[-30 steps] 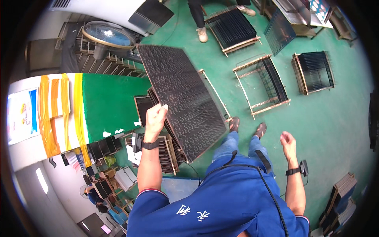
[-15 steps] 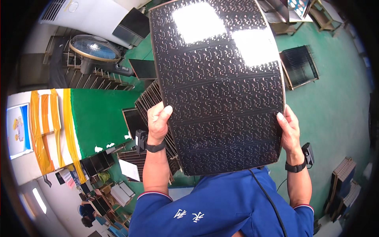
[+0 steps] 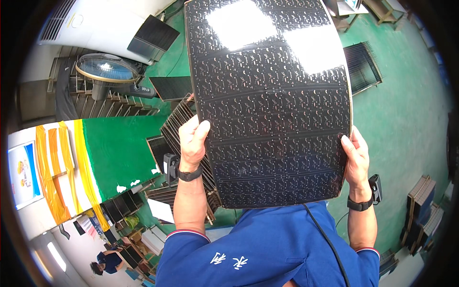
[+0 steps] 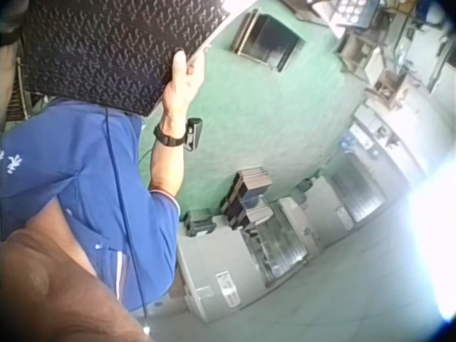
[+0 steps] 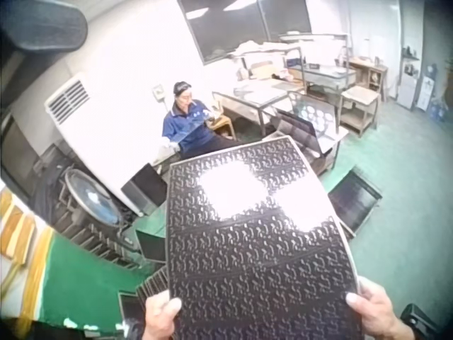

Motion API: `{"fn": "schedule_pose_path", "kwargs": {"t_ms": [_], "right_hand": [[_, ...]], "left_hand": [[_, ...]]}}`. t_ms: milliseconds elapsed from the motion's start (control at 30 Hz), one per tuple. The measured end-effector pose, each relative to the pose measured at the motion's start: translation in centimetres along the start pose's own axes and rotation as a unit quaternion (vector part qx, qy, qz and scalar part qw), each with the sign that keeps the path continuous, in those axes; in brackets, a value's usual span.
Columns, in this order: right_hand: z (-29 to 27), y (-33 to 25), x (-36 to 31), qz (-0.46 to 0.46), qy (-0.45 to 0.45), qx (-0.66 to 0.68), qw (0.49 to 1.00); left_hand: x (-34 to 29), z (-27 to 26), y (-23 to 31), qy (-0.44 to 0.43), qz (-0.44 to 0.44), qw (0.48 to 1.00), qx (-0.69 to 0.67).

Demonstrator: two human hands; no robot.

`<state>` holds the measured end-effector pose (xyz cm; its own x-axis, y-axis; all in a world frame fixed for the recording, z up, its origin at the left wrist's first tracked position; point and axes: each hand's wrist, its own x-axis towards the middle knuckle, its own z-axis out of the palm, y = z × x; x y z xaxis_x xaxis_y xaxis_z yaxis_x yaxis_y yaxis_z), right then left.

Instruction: Picking up circuit boards from stacks, inspecting them, and placing them into racks or onto a trolley.

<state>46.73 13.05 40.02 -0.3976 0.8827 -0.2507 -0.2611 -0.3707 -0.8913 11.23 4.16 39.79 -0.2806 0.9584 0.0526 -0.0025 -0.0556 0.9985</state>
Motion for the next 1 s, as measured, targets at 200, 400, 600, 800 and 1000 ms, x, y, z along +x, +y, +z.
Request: {"fn": "schedule_pose_path", "kwargs": {"t_ms": [200,400,600,800,1000], "right_hand": [[0.1,0.0,-0.1,0.011,-0.005,0.013,1.000],[0.2,0.0,-0.2,0.032,-0.010,0.033,0.999],[0.2,0.1,-0.5,0.026,-0.006,0.024,0.999],[0.1,0.5,-0.9,-0.023,-0.010,-0.014,1.000],[0.8,-0.5,-1.6,-0.094,-0.001,-0.077,0.993]], "left_hand": [[-0.1,-0.2,0.1,0.004,0.000,1.000,0.011],[-0.5,-0.5,-0.2,0.007,-0.012,1.000,-0.007],[-0.9,-0.5,-0.5,0.017,-0.014,1.000,-0.008],[-1.0,-0.2,-0.2,0.018,0.009,0.999,0.043],[-0.5,0.2,0.8,0.009,0.016,1.000,-0.023]]}}
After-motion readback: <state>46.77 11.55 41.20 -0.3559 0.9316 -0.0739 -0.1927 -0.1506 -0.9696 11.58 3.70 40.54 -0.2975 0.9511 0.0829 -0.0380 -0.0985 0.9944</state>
